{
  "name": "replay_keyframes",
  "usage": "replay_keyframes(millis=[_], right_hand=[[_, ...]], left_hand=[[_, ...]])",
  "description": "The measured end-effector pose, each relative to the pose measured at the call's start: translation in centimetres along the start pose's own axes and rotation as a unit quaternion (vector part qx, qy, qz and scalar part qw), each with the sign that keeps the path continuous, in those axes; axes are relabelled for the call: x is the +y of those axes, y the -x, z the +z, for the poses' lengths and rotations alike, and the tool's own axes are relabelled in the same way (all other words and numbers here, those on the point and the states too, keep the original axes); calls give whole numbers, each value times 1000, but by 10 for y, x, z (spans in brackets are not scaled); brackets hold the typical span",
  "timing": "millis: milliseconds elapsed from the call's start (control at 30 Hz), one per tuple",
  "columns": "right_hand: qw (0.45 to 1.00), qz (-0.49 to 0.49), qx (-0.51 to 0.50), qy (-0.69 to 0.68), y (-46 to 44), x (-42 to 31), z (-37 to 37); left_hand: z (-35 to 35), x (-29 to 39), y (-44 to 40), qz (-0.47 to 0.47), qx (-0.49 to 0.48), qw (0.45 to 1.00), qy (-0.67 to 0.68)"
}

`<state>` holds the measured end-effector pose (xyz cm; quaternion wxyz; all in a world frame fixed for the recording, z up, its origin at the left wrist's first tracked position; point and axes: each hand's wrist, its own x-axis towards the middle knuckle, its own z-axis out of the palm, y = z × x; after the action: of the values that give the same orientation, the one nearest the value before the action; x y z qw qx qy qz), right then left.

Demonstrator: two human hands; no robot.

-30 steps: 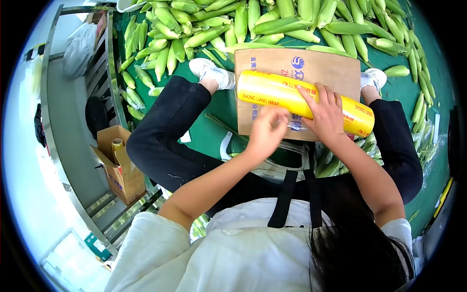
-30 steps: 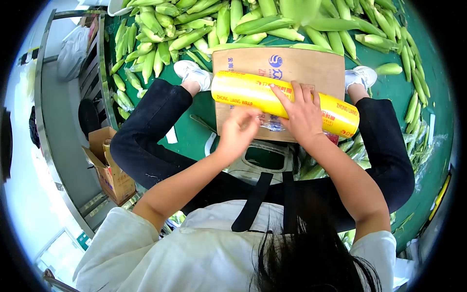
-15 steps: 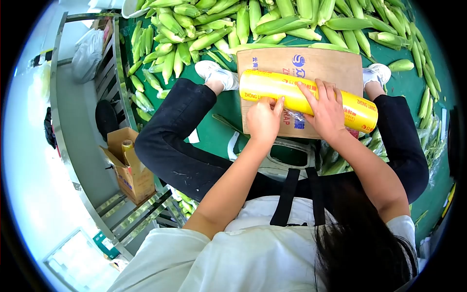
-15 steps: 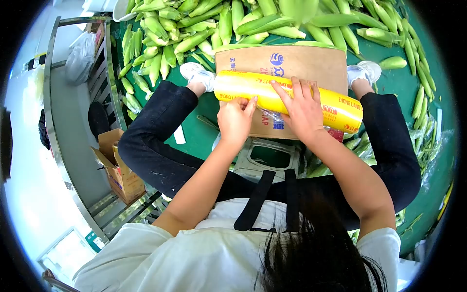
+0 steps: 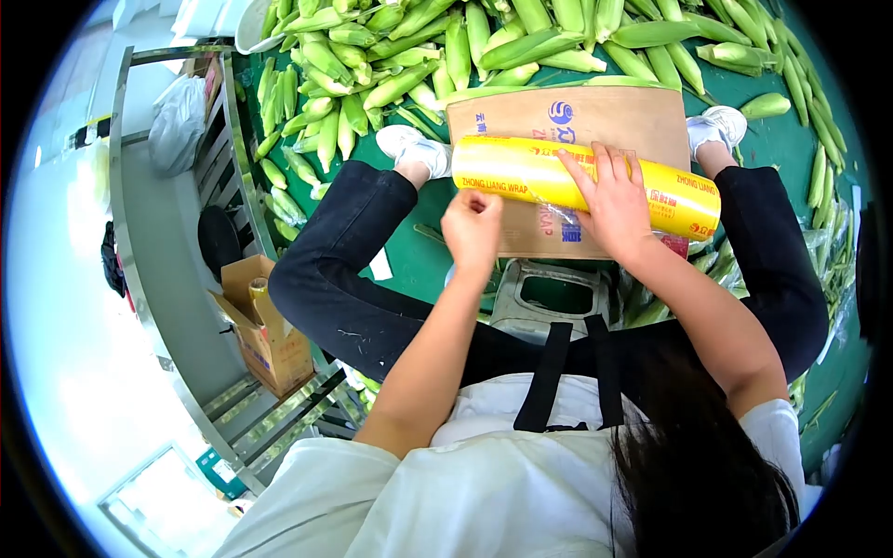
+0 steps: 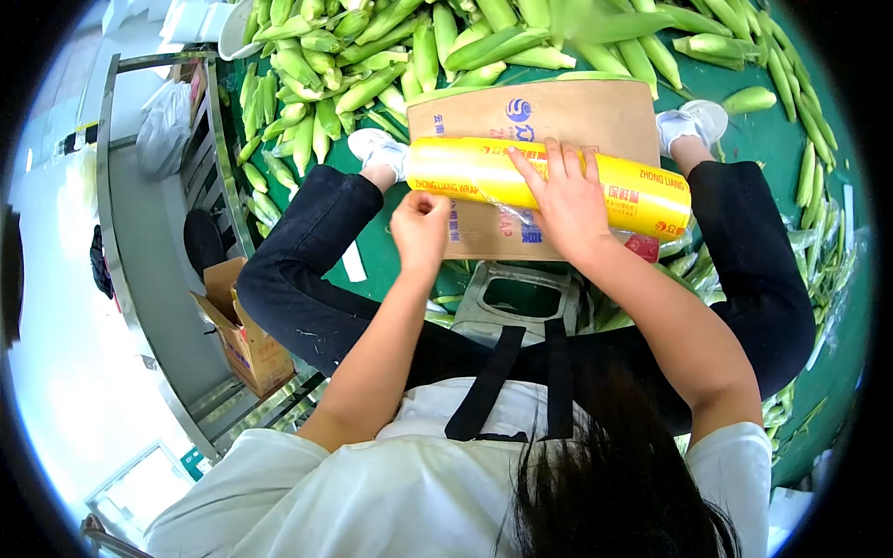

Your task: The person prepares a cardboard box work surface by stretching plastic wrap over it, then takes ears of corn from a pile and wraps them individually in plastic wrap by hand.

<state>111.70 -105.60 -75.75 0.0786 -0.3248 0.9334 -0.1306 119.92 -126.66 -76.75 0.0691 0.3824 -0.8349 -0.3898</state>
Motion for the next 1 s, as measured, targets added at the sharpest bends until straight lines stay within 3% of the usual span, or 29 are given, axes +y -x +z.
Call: replay_keyframes(millis=[100, 133, 200, 367, 500, 600, 700, 933, 1000], right_hand=[[999, -15, 16, -24, -2, 2, 0], [999, -21, 22, -29, -2, 2, 0], [998, -26, 26, -42, -8, 6, -4], [998, -29, 23, -45, -15, 10, -8], [998, -33, 23, -42, -16, 11, -6], [998, -35, 23, -56, -18, 12, -7], [997, -31, 16, -63, -19, 11, -8], [998, -20, -2, -62, -25, 9, -14], [998, -21, -4, -53, -25, 7, -16]], left_hand=[[-25, 19, 7, 132, -35, 989, -62], [-27, 27, 3, 255, -42, 961, -104], [-26, 34, -14, 485, -53, 854, -178], [-11, 40, -79, 603, -219, 750, -162], [-11, 58, -113, 687, -323, 627, -176], [-6, 68, -124, 737, -334, 549, -210], [-2, 73, -132, 752, -352, 517, -209], [-2, 59, -138, 705, -391, 577, -132], [-9, 62, -133, 659, -454, 580, -153]])
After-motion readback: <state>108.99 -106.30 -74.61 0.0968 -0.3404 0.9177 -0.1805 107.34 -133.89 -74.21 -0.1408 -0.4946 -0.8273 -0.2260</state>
